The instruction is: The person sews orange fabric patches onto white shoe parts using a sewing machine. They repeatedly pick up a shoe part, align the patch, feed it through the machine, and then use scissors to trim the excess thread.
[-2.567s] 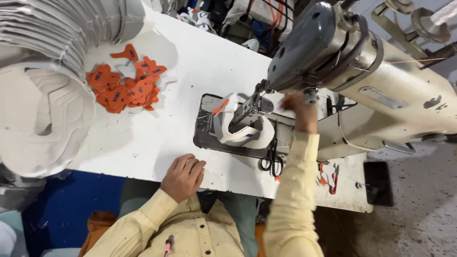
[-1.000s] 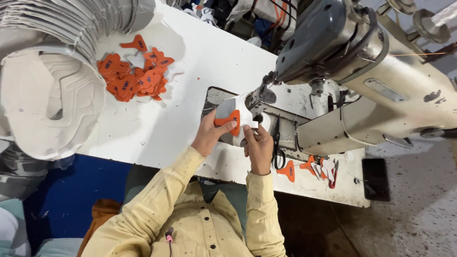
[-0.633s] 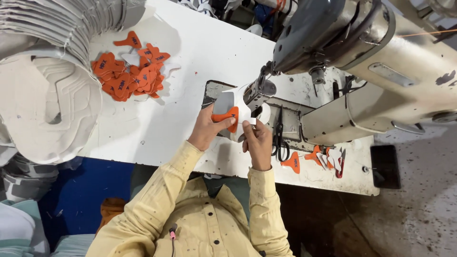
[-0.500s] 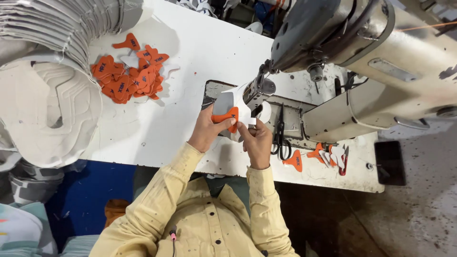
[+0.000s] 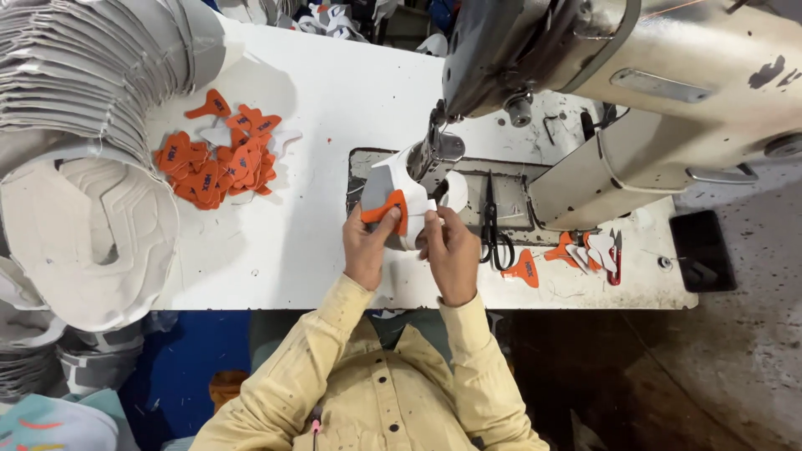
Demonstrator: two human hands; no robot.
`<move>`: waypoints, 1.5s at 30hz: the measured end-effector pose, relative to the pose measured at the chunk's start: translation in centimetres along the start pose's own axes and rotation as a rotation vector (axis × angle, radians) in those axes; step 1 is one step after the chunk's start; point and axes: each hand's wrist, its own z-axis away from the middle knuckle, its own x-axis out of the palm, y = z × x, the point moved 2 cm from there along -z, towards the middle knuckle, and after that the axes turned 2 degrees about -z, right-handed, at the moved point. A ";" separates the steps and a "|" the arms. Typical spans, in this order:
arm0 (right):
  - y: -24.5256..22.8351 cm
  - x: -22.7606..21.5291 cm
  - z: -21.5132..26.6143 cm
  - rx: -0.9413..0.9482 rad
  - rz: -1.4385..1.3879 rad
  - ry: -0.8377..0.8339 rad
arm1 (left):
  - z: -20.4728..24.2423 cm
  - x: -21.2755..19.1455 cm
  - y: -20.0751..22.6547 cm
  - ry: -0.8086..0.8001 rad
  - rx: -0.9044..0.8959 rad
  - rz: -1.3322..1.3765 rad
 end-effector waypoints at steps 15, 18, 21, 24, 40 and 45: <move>-3.4 -1.5 -6.0 0.105 -0.364 -0.298 | 0.8 3.2 2.2 -0.021 0.042 0.074; -2.6 -2.9 -7.0 0.112 -0.462 -0.268 | 0.3 5.0 2.6 -0.050 0.118 0.000; -3.6 -4.0 -8.3 0.003 -0.315 -0.275 | -0.2 6.8 3.5 0.036 0.131 0.031; -3.9 -4.6 -10.3 -0.061 -0.235 -0.272 | -1.5 7.8 4.4 0.050 0.103 -0.004; -11.5 -5.1 -12.0 -1.061 0.711 -0.083 | -7.1 6.5 7.1 -0.307 -0.139 -0.352; -8.6 -6.9 -14.9 -0.948 0.610 -0.262 | -9.4 7.2 6.8 -0.480 0.037 -0.492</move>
